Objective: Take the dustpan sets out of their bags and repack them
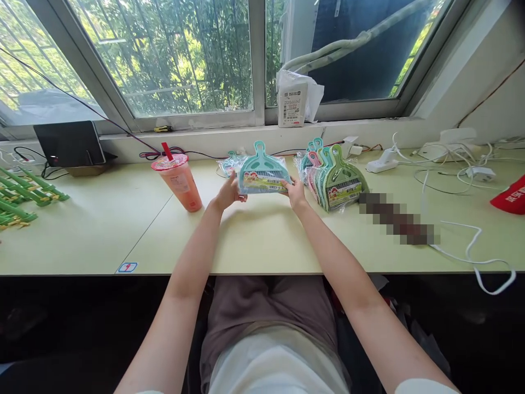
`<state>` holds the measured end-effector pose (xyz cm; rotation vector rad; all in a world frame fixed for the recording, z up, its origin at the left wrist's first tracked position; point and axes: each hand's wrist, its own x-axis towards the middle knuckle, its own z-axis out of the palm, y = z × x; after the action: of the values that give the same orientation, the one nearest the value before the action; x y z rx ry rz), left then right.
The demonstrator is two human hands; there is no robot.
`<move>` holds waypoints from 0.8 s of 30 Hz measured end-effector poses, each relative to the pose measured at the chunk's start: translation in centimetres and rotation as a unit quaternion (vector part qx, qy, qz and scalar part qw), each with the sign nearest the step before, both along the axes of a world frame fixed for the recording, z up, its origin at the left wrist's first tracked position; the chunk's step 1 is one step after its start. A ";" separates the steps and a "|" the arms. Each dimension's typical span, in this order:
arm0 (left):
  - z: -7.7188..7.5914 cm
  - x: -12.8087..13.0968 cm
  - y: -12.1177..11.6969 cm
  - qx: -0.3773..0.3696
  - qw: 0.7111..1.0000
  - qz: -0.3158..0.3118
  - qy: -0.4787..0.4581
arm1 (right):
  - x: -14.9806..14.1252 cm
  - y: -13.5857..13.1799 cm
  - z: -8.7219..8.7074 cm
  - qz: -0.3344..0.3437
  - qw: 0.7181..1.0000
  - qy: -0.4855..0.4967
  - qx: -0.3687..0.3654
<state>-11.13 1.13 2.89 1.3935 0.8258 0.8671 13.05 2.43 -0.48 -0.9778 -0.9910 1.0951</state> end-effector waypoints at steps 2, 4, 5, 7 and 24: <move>0.4 1.0 -0.5 0.036 0.999 0.008 0.005 | 0.4 0.2 -0.1 -0.031 0.999 0.006 -0.005; 0.3 2.1 -0.8 0.072 0.996 0.051 0.033 | 0.7 0.3 -0.2 -0.054 0.999 -0.006 -0.003; 0.1 2.6 -0.8 0.081 0.992 0.087 0.045 | 0.8 0.4 -0.2 -0.060 0.998 -0.014 -0.001; -0.4 3.3 -0.5 0.073 0.981 0.168 0.056 | 0.5 0.4 -0.2 -0.058 0.998 -0.024 0.004; -0.9 5.4 5.5 -0.009 0.944 0.310 0.114 | -2.3 -2.2 0.3 -0.131 0.990 -0.010 -0.045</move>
<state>-5.74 6.68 1.94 1.2405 1.4940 1.1784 10.75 0.23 -0.15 -1.1582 -0.8078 0.9185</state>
